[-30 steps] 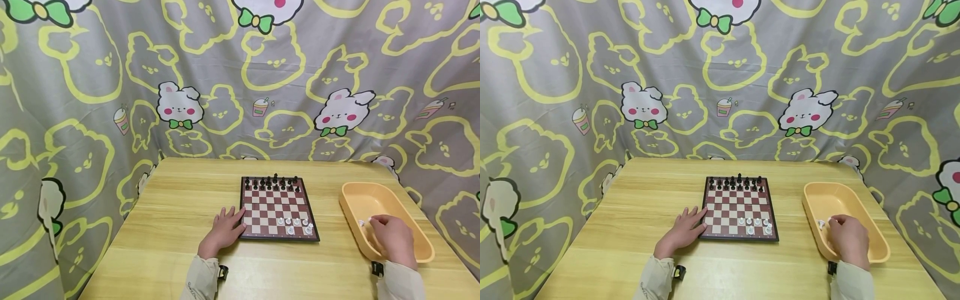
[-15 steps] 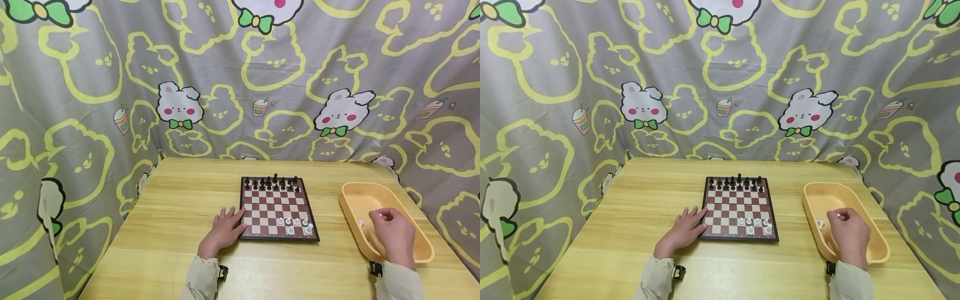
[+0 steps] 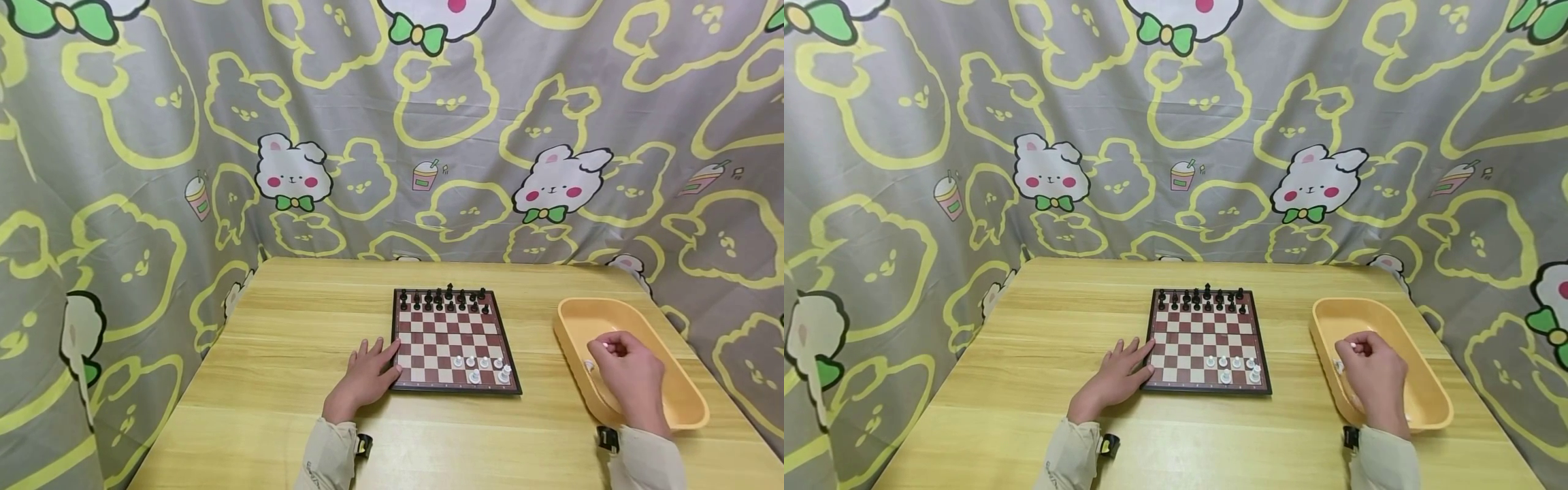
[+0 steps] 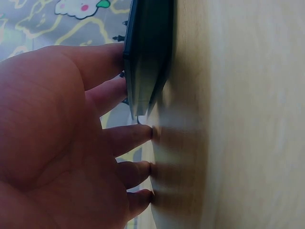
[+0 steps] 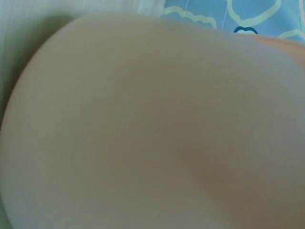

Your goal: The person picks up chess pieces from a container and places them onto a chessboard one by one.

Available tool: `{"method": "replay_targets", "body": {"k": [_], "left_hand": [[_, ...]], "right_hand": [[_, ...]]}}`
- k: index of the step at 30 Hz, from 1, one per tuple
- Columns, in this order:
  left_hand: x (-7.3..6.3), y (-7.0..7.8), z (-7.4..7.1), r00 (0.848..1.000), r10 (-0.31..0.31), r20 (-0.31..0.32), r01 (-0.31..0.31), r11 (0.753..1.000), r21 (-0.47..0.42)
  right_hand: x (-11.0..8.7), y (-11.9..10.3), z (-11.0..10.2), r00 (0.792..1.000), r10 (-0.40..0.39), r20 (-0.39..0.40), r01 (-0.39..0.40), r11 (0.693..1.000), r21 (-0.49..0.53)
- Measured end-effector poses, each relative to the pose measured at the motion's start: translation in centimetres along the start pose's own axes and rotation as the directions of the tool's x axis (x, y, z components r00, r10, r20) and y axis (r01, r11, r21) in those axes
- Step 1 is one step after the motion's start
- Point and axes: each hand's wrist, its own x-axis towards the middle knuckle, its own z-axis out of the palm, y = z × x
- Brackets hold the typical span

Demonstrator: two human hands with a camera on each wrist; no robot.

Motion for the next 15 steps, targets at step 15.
{"method": "replay_targets", "body": {"k": [15], "left_hand": [[-0.1,0.0,0.0,1.000,-0.003,0.007,0.003,1.000,-0.004]], "right_hand": [[-0.6,-1.1,1.0,0.986,-0.161,0.033,0.159,0.986,0.045]]}}
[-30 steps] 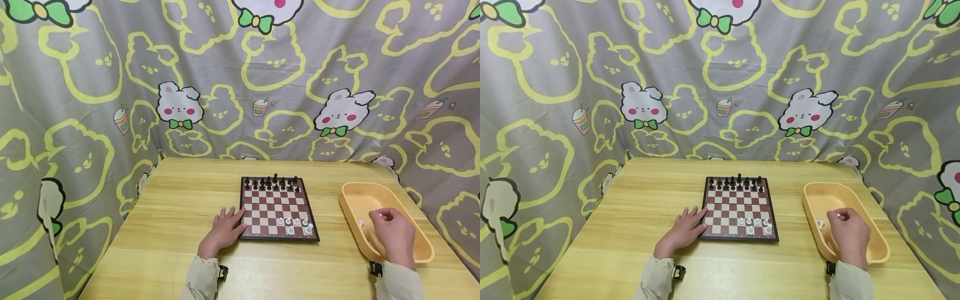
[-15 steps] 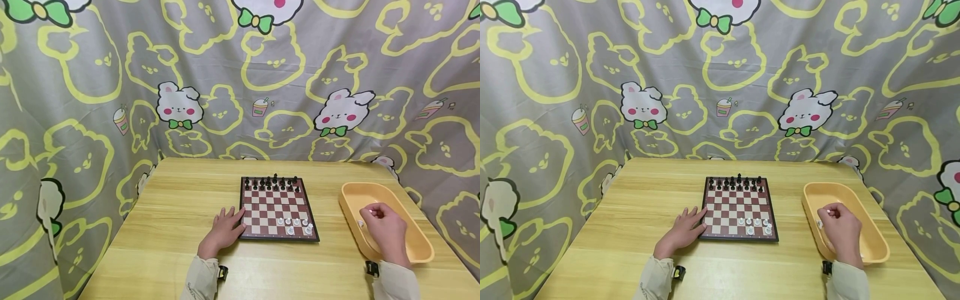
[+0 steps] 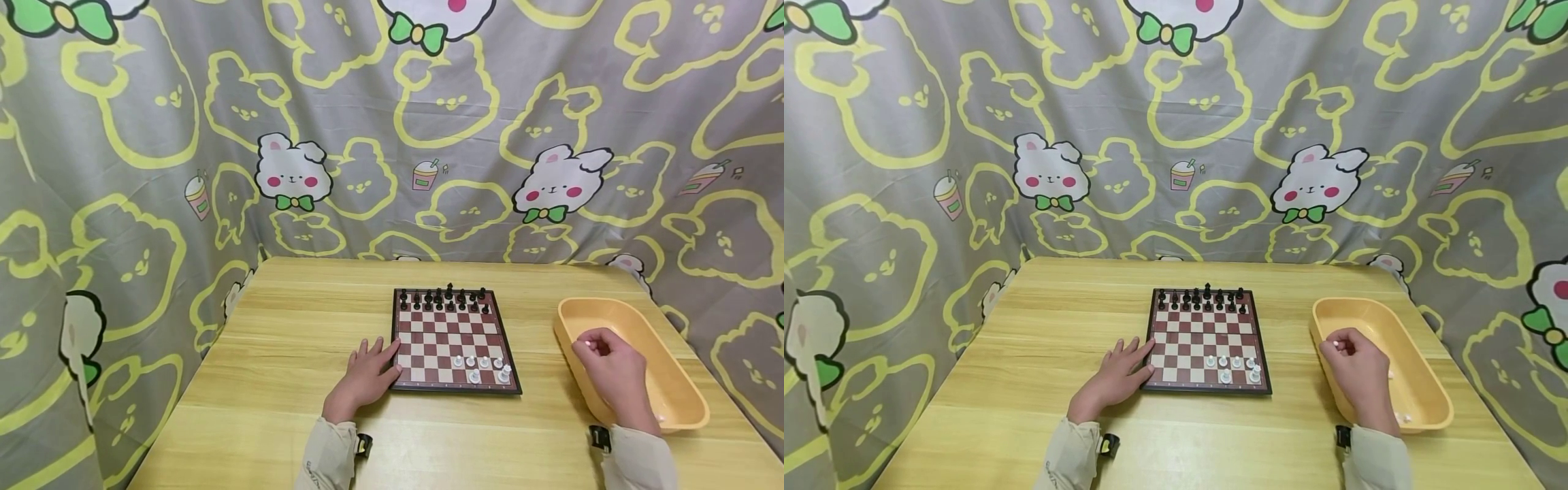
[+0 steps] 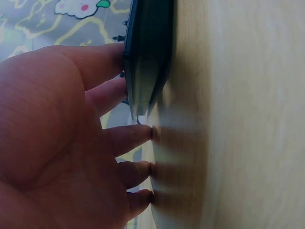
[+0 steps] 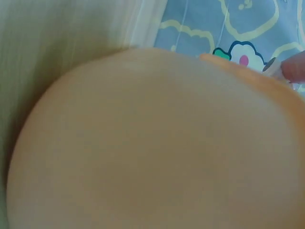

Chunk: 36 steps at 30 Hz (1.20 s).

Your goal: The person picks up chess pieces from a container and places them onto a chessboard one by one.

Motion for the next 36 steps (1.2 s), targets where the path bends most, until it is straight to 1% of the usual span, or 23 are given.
{"method": "replay_targets", "body": {"k": [5,8,14,26,36], "left_hand": [[0.0,0.0,0.0,1.000,0.003,-0.003,-0.003,1.000,0.005],[0.0,0.1,-0.1,1.000,0.006,-0.006,-0.006,1.000,0.004],[0.0,0.1,-0.1,1.000,0.007,-0.010,-0.007,1.000,0.007],[0.0,0.2,-0.1,1.000,0.007,-0.008,-0.007,1.000,0.001],[0.0,0.2,-0.1,1.000,0.003,-0.010,-0.003,1.000,0.009]], "right_hand": [[-0.1,-0.5,0.6,1.000,-0.028,-0.012,0.029,0.999,0.030],[-0.2,-0.8,0.9,0.998,-0.064,-0.019,0.065,0.997,0.033],[-0.4,-1.5,1.5,0.993,-0.115,-0.010,0.115,0.992,0.048],[-0.8,-2.5,2.3,0.978,-0.203,-0.044,0.207,0.974,0.092],[-1.2,-3.5,3.8,0.954,-0.298,0.008,0.296,0.950,0.099]]}}
